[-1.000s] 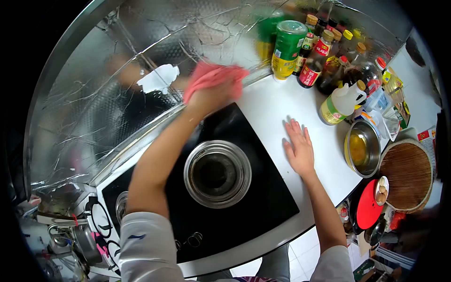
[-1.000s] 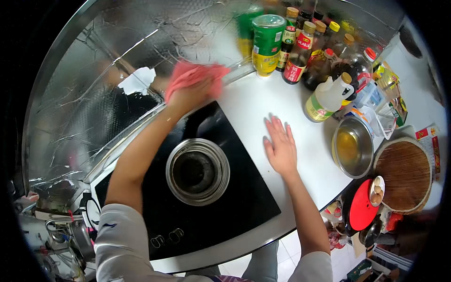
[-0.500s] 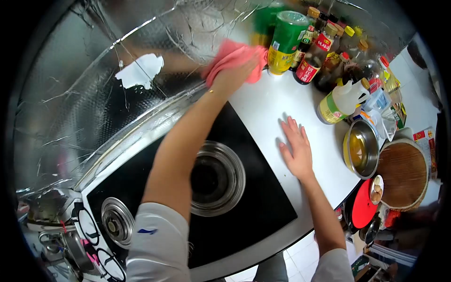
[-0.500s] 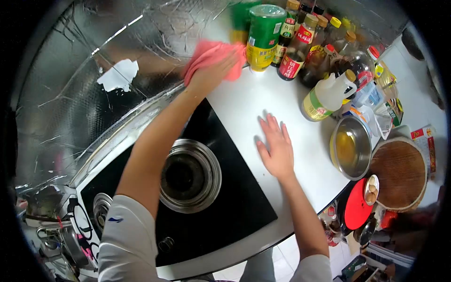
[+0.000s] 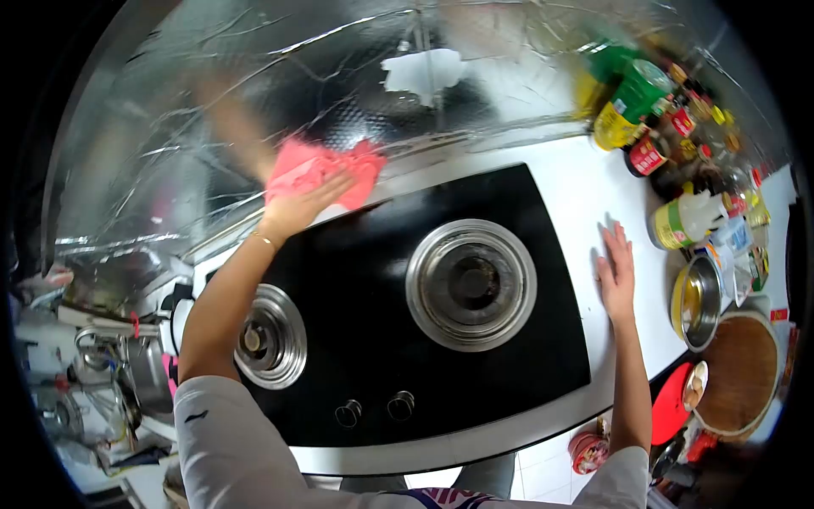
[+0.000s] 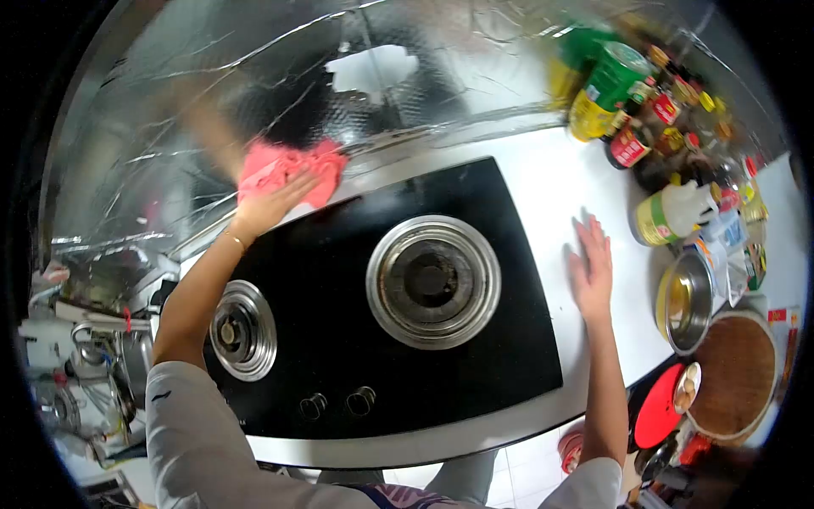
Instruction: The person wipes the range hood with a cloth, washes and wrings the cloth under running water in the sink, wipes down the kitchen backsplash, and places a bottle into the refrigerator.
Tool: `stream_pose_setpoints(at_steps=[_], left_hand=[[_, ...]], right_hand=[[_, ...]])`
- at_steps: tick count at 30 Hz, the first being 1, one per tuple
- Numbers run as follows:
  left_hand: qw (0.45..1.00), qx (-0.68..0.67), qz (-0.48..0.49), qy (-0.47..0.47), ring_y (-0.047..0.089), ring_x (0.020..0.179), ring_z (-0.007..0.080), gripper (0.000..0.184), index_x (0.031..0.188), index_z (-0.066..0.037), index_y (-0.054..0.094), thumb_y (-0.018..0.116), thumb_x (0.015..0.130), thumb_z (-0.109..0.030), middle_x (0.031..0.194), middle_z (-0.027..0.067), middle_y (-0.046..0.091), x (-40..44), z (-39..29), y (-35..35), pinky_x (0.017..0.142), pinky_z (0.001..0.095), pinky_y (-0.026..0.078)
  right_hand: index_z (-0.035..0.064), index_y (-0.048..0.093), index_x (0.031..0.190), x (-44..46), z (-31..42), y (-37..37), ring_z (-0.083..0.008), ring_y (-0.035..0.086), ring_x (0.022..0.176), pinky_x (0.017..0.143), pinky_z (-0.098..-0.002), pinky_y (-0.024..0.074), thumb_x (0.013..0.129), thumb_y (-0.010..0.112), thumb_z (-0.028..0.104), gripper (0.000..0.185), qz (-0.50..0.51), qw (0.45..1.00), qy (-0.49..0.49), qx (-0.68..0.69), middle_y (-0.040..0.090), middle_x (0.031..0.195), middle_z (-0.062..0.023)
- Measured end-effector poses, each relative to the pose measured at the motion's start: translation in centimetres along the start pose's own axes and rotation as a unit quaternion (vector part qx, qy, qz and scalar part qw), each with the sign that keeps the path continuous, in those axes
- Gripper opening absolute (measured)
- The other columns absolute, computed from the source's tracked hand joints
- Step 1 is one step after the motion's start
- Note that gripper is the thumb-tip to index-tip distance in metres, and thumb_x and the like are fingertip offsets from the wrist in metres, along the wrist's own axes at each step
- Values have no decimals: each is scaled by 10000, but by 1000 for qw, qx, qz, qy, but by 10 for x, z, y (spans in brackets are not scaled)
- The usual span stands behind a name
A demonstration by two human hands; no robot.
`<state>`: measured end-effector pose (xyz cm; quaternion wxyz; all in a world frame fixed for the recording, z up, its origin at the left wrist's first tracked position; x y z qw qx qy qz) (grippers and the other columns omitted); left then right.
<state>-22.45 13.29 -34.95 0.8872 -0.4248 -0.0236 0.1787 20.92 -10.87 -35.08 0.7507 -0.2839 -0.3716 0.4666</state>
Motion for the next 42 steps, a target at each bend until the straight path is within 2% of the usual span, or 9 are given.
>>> stream_pose_setpoints(at_steps=[8,12,15,17,21,25,30,32,42], left_hand=[[945,324,-10,35,121,1421,179,721,1482,-101,104,426,849,-230,1556,54,53,69,-15,-61,1157,364,149],[983,-2,-176,47,157,1415,176,683,1479,-123,152,455,879,-246,1549,41,115,146,-18,-60,1134,370,215],[862,480,-158,-47,174,1409,161,647,1476,-165,180,456,899,-259,1545,16,139,118,3,-74,1123,392,240],[978,80,-194,-12,325,1314,109,507,1335,-137,403,525,851,-229,1394,-11,379,41,36,-83,1068,288,323],[973,-106,-112,-172,278,1374,173,617,1399,-295,388,529,817,-444,1460,-114,344,-107,101,-31,1133,452,190],[942,93,-243,-212,438,1280,243,534,1173,-222,626,648,726,-514,1343,-37,513,-112,122,-92,1102,477,232],[966,-54,-237,-89,261,1371,177,662,1423,-227,330,548,842,-457,1515,-43,222,112,84,-164,1104,400,273],[947,210,-237,-52,301,1345,159,638,1428,-209,316,530,856,-395,1497,-45,261,153,51,-173,1103,363,284],[947,59,-188,-252,438,1268,254,535,1230,-176,581,605,790,-481,1306,13,535,-155,148,-64,1091,454,259]], right_hand=[[61,494,1303,2,5,-6,-283,198,1403,1148,-439,34,880,470,211,449,-27,992,17,120,311,1474,-148],[58,495,1298,13,61,1,-284,198,1403,1148,-429,49,870,453,177,447,-80,976,50,194,307,1476,-153],[56,492,1301,12,100,14,-287,198,1403,1146,-438,63,866,446,156,449,-78,979,4,188,313,1473,-155],[54,499,1296,1,119,18,-292,198,1402,1144,-443,70,864,443,144,445,-70,980,1,184,321,1468,-160],[46,523,1275,-24,117,6,-306,221,1394,1142,-452,73,848,439,166,451,-65,981,14,183,327,1461,-173],[50,542,1260,-48,82,-11,-320,225,1390,1136,-455,91,855,452,249,460,-69,956,87,272,326,1460,-181],[52,549,1253,-40,75,-22,-325,235,1385,1127,-464,106,860,470,309,476,-97,941,97,311,327,1458,-189],[51,546,1253,-32,94,-21,-310,234,1387,1132,-454,103,877,454,311,466,-95,944,76,307,322,1461,-184],[35,563,1232,-43,116,-4,-322,256,1378,1130,-458,120,816,454,225,470,-64,940,97,322,355,1443,-187]])
Point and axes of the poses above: each hand's wrist, its own x-axis towards the middle knuckle, its own y-axis out of the palm, z = x × y, the point moved 9 cm from there along x, towards the middle knuckle
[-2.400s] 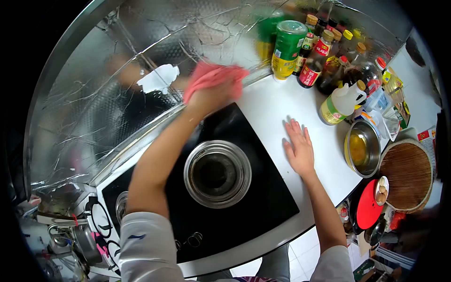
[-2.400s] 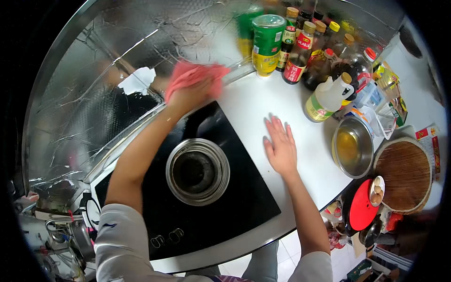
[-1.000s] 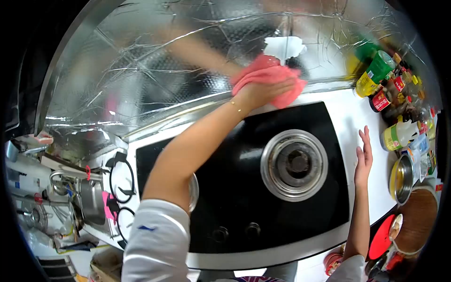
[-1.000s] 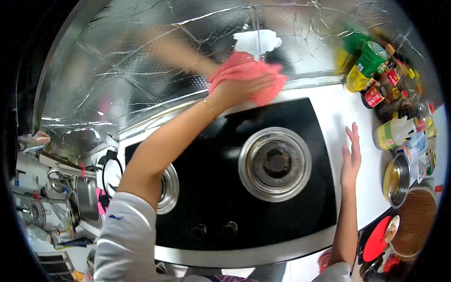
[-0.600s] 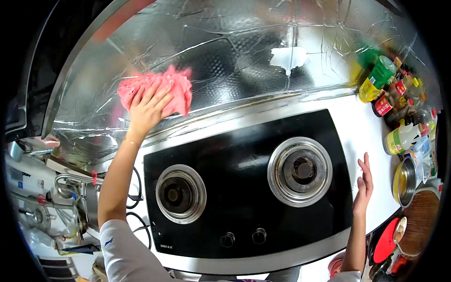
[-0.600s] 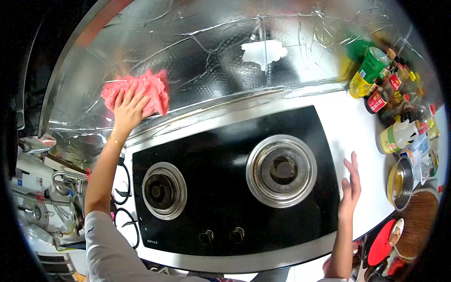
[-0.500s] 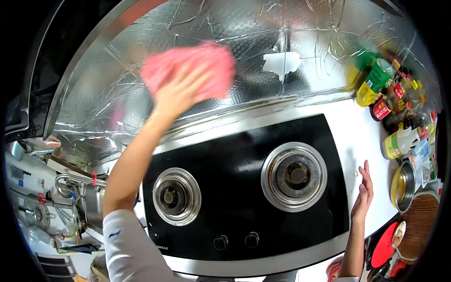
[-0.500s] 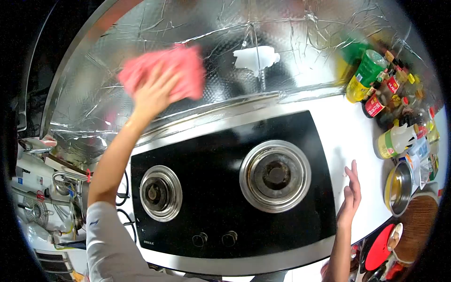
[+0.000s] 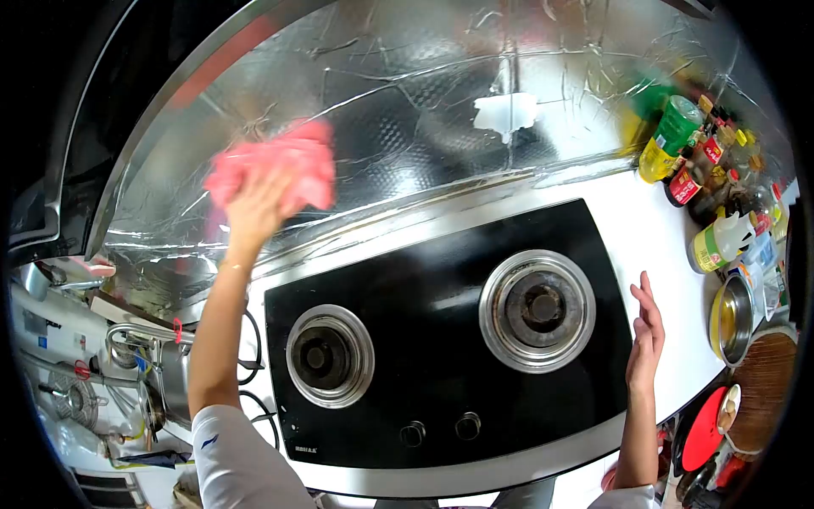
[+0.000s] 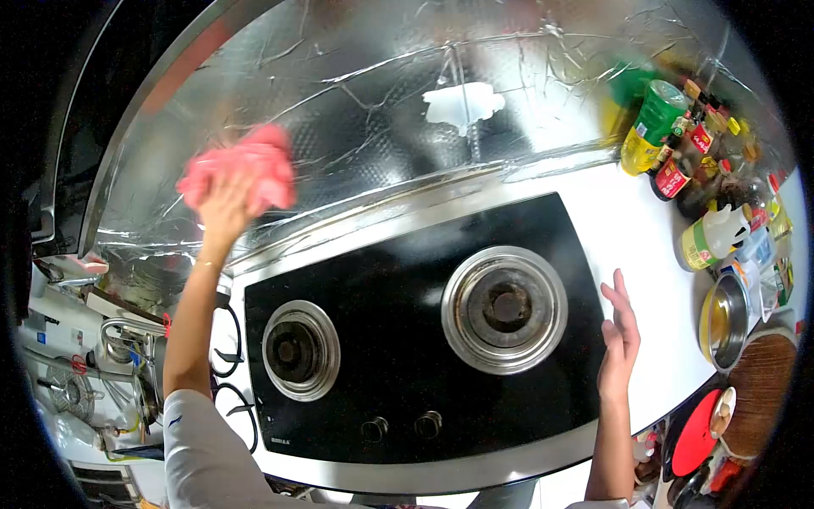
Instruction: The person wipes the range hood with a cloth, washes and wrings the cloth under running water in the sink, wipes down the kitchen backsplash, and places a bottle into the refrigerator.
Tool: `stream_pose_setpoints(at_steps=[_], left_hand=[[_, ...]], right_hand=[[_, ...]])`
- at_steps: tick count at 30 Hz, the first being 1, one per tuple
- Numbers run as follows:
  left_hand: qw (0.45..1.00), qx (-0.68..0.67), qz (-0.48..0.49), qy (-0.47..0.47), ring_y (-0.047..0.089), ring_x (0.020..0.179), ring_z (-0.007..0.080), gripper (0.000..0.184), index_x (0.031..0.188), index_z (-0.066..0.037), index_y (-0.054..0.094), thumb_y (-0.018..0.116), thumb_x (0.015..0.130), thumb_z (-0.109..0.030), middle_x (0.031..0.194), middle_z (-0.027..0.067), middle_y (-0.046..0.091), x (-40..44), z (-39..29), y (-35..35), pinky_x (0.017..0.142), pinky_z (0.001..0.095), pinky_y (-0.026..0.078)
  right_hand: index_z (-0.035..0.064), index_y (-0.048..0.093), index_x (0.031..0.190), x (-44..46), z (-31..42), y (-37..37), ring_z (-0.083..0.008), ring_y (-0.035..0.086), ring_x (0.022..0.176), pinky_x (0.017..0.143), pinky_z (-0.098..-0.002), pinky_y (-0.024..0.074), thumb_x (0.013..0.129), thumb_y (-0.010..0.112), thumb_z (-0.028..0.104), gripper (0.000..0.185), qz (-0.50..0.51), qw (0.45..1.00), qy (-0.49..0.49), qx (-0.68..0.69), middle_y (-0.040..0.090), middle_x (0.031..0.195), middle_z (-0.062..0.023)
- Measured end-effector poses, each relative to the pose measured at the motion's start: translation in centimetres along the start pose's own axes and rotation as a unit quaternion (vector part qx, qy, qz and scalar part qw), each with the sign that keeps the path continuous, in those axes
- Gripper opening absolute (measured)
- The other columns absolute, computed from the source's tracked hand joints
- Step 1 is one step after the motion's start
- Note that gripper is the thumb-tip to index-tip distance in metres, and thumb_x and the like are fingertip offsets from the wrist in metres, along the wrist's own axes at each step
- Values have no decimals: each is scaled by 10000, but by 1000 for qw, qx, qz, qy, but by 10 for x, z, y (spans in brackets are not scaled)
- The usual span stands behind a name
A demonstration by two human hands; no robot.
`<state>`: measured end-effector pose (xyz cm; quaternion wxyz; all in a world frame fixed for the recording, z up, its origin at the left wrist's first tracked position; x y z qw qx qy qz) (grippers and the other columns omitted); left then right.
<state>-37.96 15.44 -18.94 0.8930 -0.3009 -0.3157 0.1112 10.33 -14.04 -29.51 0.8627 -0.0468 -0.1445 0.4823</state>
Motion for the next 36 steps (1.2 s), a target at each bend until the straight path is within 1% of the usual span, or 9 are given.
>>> stream_pose_setpoints(at_steps=[5,11,14,17,21,25,31,35,36], left_hand=[[972,94,-143,-161,427,1258,311,657,1149,-111,607,618,719,-608,1245,95,555,124,-36,-54,1083,525,198],[978,122,94,142,324,1338,241,692,1421,-216,326,572,817,-446,1465,4,321,236,-230,-14,1096,425,268],[922,70,-38,380,350,1331,211,627,1425,-215,331,531,847,-351,1474,11,325,143,-262,46,1068,394,329],[928,-132,306,167,414,1291,203,605,1414,-159,350,521,852,-308,1451,58,368,150,-195,7,1035,374,374],[990,-71,-120,-15,491,1207,244,585,1334,-119,464,573,809,-352,1338,101,488,147,-68,-68,986,374,397],[960,23,-130,-247,516,1101,257,526,1251,-169,529,597,775,-380,1194,12,564,164,-30,-85,997,467,329],[976,-93,22,197,317,1339,100,528,1408,-184,360,461,894,-245,1446,-41,361,54,-137,19,1030,297,369],[957,-97,268,47,408,1290,126,533,1391,-209,400,500,867,-226,1422,-55,412,6,-43,6,1068,315,343],[981,-187,16,57,457,1249,145,539,1358,-247,451,536,826,-244,1381,-47,464,-3,-7,-18,1033,361,380]], right_hand=[[38,564,1227,-7,-16,-33,-328,259,1375,1130,-460,122,836,481,277,467,-28,999,25,22,346,1444,-199],[-22,531,1230,-15,0,-41,-298,254,1380,1145,-404,118,861,430,288,492,-47,997,-19,51,308,1451,-230],[3,545,1227,-24,6,-35,-320,249,1378,1138,-439,114,864,454,314,487,-41,998,-18,47,318,1446,-231],[21,558,1221,-29,11,-32,-335,241,1379,1135,-462,108,864,464,338,487,-36,998,-6,48,327,1440,-234],[-20,541,1212,-16,14,-21,-278,243,1386,1151,-377,108,854,466,384,545,-22,994,21,105,330,1439,-225],[-11,552,1216,10,22,26,-296,270,1370,1137,-402,132,856,431,253,463,20,993,19,118,349,1435,-212],[13,524,1254,34,49,150,-230,410,1292,1079,-337,290,890,451,17,372,170,974,53,143,468,1364,-127],[-13,512,1253,17,60,192,-182,489,1217,1047,-286,334,903,465,-5,353,227,964,59,125,539,1287,-105],[-13,512,1253,14,60,196,-182,489,1217,1047,-286,334,903,465,-5,353,233,962,57,127,539,1287,-105]])
Point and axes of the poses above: each hand's wrist, its own x-axis towards the middle knuckle, its own y-axis out of the palm, z = x × y, the point moved 9 cm from there along x, towards the middle knuckle
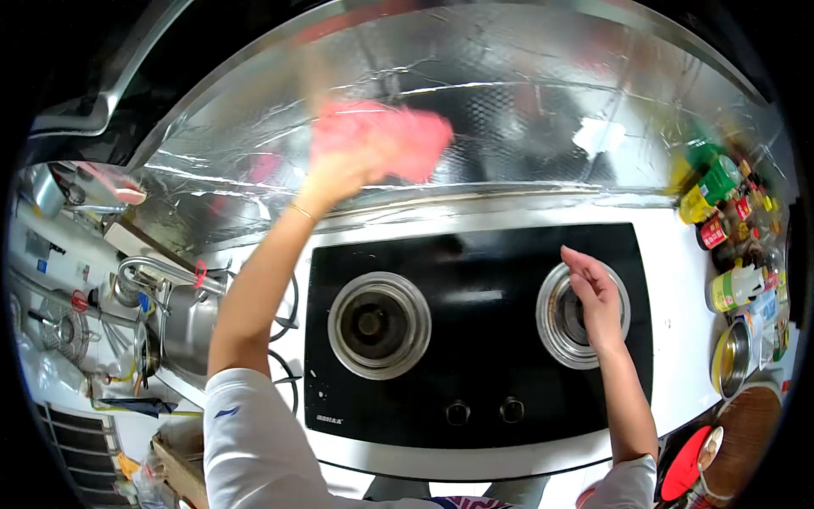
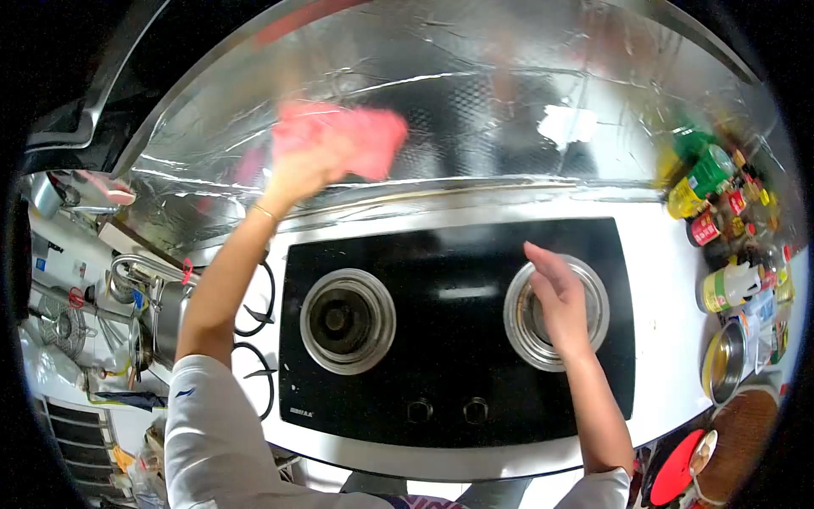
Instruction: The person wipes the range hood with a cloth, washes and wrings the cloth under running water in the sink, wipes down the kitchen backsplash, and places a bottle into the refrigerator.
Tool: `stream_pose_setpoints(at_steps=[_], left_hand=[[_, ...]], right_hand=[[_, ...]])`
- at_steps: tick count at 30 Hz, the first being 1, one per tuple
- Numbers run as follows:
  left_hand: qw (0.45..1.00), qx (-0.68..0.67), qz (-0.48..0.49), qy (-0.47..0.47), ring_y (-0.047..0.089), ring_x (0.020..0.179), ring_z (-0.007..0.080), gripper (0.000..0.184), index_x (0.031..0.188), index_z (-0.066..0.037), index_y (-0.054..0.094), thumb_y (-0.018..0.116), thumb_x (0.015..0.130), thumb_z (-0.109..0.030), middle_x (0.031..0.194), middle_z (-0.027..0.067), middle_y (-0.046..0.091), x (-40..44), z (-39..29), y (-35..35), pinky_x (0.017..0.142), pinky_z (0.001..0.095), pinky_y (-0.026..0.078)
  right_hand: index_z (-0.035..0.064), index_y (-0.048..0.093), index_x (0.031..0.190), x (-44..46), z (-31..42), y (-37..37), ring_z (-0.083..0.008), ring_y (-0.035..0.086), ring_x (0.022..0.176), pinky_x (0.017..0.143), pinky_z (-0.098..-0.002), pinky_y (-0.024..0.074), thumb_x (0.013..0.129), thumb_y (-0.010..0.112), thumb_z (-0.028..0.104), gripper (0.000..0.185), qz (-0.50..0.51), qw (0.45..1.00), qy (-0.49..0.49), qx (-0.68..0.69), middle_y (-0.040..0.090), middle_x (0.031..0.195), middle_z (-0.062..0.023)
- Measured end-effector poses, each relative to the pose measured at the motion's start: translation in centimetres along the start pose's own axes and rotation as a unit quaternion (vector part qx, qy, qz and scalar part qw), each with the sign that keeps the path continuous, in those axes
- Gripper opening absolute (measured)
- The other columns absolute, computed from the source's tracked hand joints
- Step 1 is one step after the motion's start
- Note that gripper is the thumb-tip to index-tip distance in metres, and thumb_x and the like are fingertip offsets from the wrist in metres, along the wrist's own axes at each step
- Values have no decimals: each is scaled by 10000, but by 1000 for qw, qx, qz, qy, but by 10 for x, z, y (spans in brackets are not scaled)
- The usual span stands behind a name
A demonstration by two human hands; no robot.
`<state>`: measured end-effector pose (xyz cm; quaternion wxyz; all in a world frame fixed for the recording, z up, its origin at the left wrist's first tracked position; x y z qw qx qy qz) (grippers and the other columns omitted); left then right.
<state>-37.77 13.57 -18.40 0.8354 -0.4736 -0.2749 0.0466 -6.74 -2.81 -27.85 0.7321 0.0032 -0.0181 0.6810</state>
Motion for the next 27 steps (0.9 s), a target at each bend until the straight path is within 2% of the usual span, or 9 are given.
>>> stream_pose_setpoints(at_steps=[5,7,9,12,17,19,21,23,27], left_hand=[[905,220,-216,-295,489,1152,275,547,1253,-224,541,573,740,-410,1186,16,567,-5,80,-88,1011,458,314],[919,225,-204,-253,466,1177,287,608,1304,-185,487,575,746,-409,1255,19,519,0,37,-51,1011,501,311],[979,168,97,-66,433,1234,220,599,1369,-192,416,540,805,-353,1405,5,412,-28,3,67,1033,449,323],[972,125,103,171,403,1271,145,552,1383,-217,394,509,846,-266,1472,-6,333,-80,-28,80,1018,371,369],[988,106,-79,-83,487,1197,216,405,1189,-104,576,551,822,-272,1268,66,552,-113,93,-52,1036,340,343],[901,179,-36,-393,485,1196,287,463,1158,-66,582,539,805,-362,1248,174,542,-124,166,-105,1101,458,236],[877,259,-270,-301,406,1278,258,542,1250,-80,534,532,803,-385,1352,198,444,-126,146,-107,1102,509,189],[918,195,-254,-232,330,1332,223,645,1353,-99,441,543,797,-410,1441,137,349,-128,113,-64,1106,563,140],[985,155,35,71,281,1366,186,615,1428,-135,329,489,856,-293,1491,-21,286,-177,60,43,1149,437,145]], right_hand=[[-4,577,1172,-3,-3,3,-195,512,1185,1028,-321,356,893,445,-5,309,-35,999,10,-2,571,1243,-105],[-4,573,1170,5,-8,15,-196,511,1183,1035,-322,353,897,430,5,308,-34,999,-3,6,569,1245,-105],[-1,569,1174,14,-11,41,-191,507,1182,1035,-317,348,896,431,7,311,-20,1000,-2,20,566,1247,-103],[14,570,1172,12,-4,87,-179,504,1178,1026,-302,341,879,456,-27,317,21,1000,-11,16,560,1256,-102],[11,580,1153,1,-12,84,-172,508,1164,1018,-297,348,864,440,-33,324,24,999,29,-29,570,1240,-89],[11,585,1145,3,-18,79,-174,514,1158,1021,-302,351,859,436,-23,324,10,999,26,-29,569,1239,-93],[10,585,1143,5,-20,86,-181,513,1162,1027,-306,347,857,437,-29,324,15,999,25,-16,561,1253,-101],[7,584,1144,9,-21,104,-185,509,1171,1031,-307,343,860,439,-29,321,25,999,18,-17,557,1260,-108],[-3,576,1150,10,-15,126,-198,496,1194,1041,-310,329,868,445,-25,312,32,999,19,-28,548,1273,-123]])
Point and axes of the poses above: each hand's wrist, its own x-axis towards the middle knuckle, its own y-axis out of the palm, z = x × y, the point moved 9 cm from there along x, towards the middle knuckle
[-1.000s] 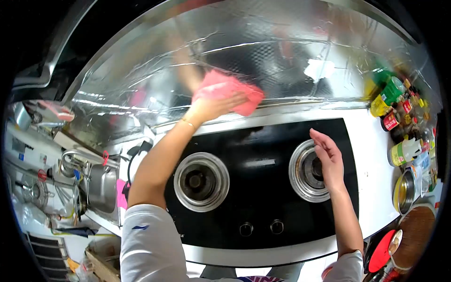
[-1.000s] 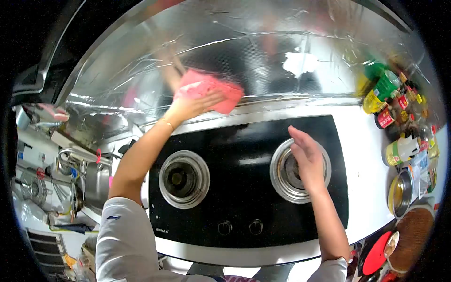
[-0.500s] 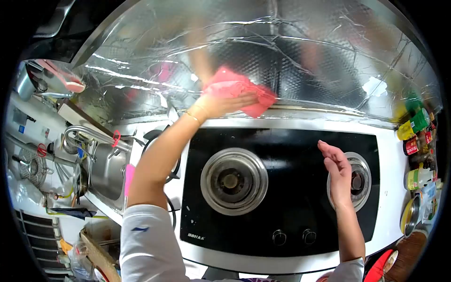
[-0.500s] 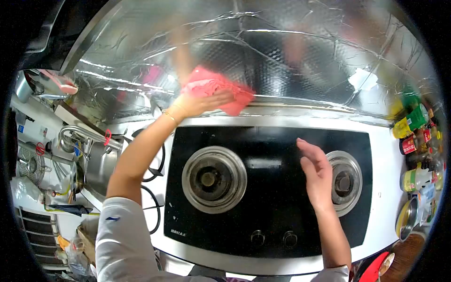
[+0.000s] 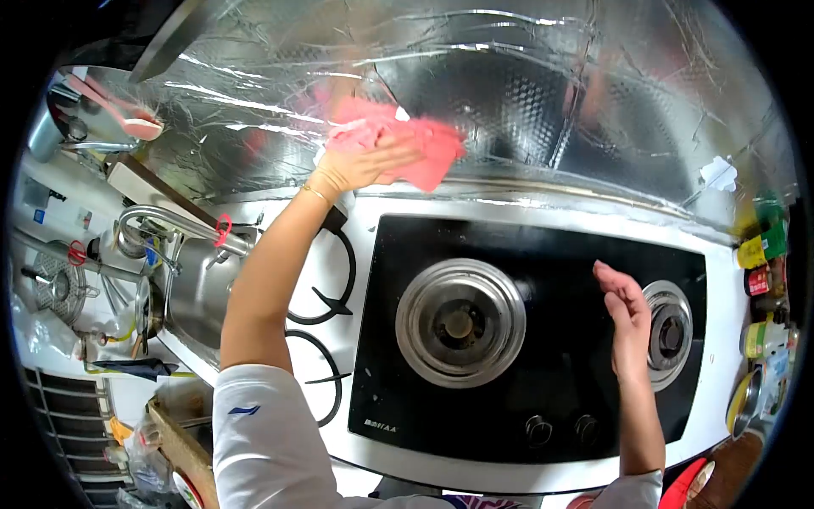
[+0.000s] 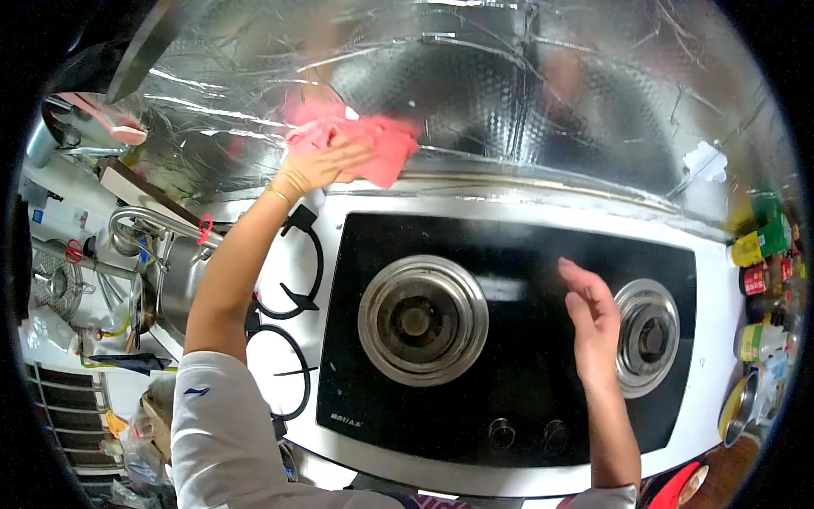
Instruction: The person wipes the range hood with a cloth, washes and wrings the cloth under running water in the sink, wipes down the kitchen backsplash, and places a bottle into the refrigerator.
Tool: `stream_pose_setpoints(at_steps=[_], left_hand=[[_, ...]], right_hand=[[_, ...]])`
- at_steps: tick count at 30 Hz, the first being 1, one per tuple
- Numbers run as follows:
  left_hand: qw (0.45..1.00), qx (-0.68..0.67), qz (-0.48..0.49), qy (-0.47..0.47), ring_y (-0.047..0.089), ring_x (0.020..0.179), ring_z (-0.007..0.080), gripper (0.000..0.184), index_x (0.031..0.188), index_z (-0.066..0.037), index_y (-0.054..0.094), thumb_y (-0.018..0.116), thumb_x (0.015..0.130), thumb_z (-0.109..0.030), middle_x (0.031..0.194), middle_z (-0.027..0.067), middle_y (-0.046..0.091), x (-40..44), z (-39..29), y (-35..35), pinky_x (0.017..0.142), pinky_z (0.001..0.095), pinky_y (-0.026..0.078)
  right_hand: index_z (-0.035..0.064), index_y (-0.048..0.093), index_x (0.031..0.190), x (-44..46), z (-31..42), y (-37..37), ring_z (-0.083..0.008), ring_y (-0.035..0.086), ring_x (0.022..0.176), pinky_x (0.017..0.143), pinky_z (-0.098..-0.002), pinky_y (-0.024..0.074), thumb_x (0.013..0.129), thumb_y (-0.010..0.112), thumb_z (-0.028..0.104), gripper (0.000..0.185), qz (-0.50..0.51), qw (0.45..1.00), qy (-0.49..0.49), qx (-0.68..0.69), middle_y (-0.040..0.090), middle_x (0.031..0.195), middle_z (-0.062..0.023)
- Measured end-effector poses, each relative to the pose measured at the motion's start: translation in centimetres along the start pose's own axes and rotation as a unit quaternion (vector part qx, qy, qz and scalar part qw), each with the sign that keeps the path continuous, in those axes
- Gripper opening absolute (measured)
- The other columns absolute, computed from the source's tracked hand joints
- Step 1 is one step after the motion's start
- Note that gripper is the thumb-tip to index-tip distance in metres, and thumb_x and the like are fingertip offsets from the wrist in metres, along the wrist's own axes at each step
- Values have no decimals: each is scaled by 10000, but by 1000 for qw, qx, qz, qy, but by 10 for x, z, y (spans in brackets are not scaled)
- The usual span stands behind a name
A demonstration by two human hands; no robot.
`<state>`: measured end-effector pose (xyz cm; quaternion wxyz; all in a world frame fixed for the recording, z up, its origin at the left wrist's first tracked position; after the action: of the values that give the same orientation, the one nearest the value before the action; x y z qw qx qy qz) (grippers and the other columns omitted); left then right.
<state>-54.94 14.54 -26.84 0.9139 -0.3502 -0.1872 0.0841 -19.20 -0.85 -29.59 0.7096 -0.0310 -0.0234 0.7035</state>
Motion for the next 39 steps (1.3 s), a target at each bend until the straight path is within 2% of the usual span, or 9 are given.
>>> stream_pose_setpoints(at_steps=[2,4,5,14,20,31,34,38,39], left_hand=[[989,-26,92,110,262,1376,166,581,1433,-156,324,458,875,-242,1494,-71,276,-14,-26,13,1156,388,160],[975,-81,191,78,320,1336,77,586,1419,-235,350,461,848,-163,1483,-109,296,-17,-27,15,947,306,447],[967,-67,237,67,326,1331,65,589,1413,-238,357,455,843,-124,1472,-112,319,-20,-25,5,877,255,484],[967,-109,217,-72,472,1163,143,515,1273,-136,516,530,758,-136,1215,-11,536,-70,-11,-17,956,304,419],[952,-223,145,-152,546,1030,217,365,1080,-74,639,586,720,-62,1072,28,584,-52,-17,-1,874,319,451],[907,-369,-30,-202,548,1056,231,298,1055,-119,635,624,757,-106,1130,52,587,15,-42,-51,906,363,415],[949,-205,34,-237,543,1053,258,272,1036,-103,633,618,764,-111,1120,82,584,-7,-41,-73,898,369,424],[814,-227,292,-448,600,937,332,209,965,-58,622,598,768,-122,1023,150,606,-81,-51,45,803,425,475],[828,-205,269,-448,617,887,341,196,962,-50,624,566,783,-103,995,169,619,-76,-48,42,766,437,486]], right_hand=[[-14,577,1132,-2,-5,3,-203,496,1197,1046,-311,325,881,436,-12,288,-9,1000,0,16,558,1256,-129],[-23,577,1118,-7,-13,8,-215,507,1186,1047,-322,334,883,431,-9,277,-17,997,43,68,567,1238,-140],[-30,582,1100,-10,-14,10,-233,518,1175,1048,-331,343,881,431,7,268,-23,994,55,97,577,1217,-150],[-27,601,1058,-2,-1,19,-226,551,1132,1005,-314,381,875,435,31,253,-13,986,87,143,617,1142,-144],[-28,606,1041,0,-13,22,-221,569,1097,986,-309,391,869,441,24,244,0,984,100,149,625,1120,-140],[-17,630,1002,-9,11,56,-175,590,996,931,-294,413,866,453,1,224,21,991,60,121,651,1032,-109],[-19,629,998,1,9,52,-173,590,995,926,-294,416,870,448,5,223,34,992,56,104,653,1023,-108],[-8,643,993,4,12,59,-165,598,979,905,-288,430,872,468,12,213,57,988,69,128,655,1018,-97],[1,650,994,3,12,55,-164,606,968,893,-287,440,877,478,22,209,66,992,51,98,657,1016,-92]])
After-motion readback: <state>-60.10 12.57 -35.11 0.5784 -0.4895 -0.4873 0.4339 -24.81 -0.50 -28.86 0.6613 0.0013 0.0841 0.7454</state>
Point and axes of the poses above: each hand's wrist, its own x-axis towards the middle knuckle, its own y-axis out of the palm, z = x × y, the point moved 9 cm from there along x, towards the middle knuckle
